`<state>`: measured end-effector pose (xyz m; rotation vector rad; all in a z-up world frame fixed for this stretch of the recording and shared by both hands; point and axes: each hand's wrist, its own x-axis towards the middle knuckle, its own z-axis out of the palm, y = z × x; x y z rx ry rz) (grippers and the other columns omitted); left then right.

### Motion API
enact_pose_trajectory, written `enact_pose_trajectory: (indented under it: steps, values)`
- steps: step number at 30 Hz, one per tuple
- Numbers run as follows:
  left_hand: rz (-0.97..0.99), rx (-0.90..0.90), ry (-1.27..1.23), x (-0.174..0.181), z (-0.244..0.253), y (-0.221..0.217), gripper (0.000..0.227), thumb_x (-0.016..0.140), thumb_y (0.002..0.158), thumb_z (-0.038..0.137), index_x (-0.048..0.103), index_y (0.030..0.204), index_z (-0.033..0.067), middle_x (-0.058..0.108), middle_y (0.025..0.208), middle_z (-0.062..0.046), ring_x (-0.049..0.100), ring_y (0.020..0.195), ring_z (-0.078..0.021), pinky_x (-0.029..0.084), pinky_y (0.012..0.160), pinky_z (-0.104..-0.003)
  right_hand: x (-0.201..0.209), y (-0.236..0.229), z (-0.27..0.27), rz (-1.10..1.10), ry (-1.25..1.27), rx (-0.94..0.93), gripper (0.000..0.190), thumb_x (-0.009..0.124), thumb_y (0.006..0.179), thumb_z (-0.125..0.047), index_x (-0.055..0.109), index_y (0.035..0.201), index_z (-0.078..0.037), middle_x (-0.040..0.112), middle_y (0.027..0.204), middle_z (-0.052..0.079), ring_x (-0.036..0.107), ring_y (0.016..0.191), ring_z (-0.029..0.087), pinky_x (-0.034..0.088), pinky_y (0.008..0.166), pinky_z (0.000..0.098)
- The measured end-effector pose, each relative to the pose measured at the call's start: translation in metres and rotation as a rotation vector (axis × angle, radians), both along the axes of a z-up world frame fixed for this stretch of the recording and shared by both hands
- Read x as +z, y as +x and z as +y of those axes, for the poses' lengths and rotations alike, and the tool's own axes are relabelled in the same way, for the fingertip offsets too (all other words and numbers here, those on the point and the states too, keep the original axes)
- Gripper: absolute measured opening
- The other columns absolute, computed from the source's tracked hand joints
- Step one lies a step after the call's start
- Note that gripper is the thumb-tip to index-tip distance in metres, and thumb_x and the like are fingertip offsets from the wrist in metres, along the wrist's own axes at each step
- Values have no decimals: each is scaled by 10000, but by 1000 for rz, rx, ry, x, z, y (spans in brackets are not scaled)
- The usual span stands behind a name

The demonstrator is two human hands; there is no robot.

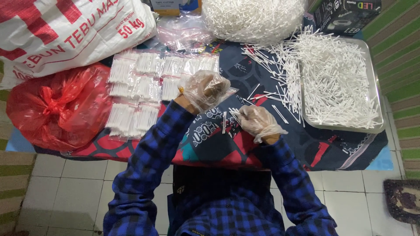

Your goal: The person, wearing gloves, gathers cotton swabs from a tray and organizes them into bundles before placing each bundle into a small plastic bag.

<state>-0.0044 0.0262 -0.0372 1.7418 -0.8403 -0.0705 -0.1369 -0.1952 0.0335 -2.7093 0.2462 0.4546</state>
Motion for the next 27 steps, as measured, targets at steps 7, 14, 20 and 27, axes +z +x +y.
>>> enact_pose_trajectory:
  steps: [7,14,20,27]
  values:
    - [-146,23,114,18,0,-2,613,673,1010,261,385,1522,84,525,1456,-138,492,1384,-242,191,1258,-326,-4,-9,-26,-175,459,-164,231,660,882,-297,745,1067,-189,765,923,130,717,951,324,558,807,463]
    - [-179,-2,129,30,-7,-5,527,665,1003,271,421,1433,87,539,1365,-130,511,1310,-253,226,1188,-331,-30,-8,-31,-452,824,-206,199,713,901,-117,745,1097,-117,743,908,99,672,861,169,567,791,373]
    - [-207,-19,142,42,-10,-3,460,659,998,278,450,1362,89,550,1292,-124,527,1250,-262,253,1131,-335,-27,-11,-23,-597,1041,-251,112,749,912,-40,742,1016,-80,692,807,73,627,754,126,566,708,291]
    - [-233,-25,148,54,-14,-5,396,653,993,286,478,1290,91,561,1219,-118,542,1191,-271,280,1075,-339,-41,-8,-22,-643,1213,-296,239,794,892,-71,730,1122,-61,706,875,70,645,798,97,571,699,247]
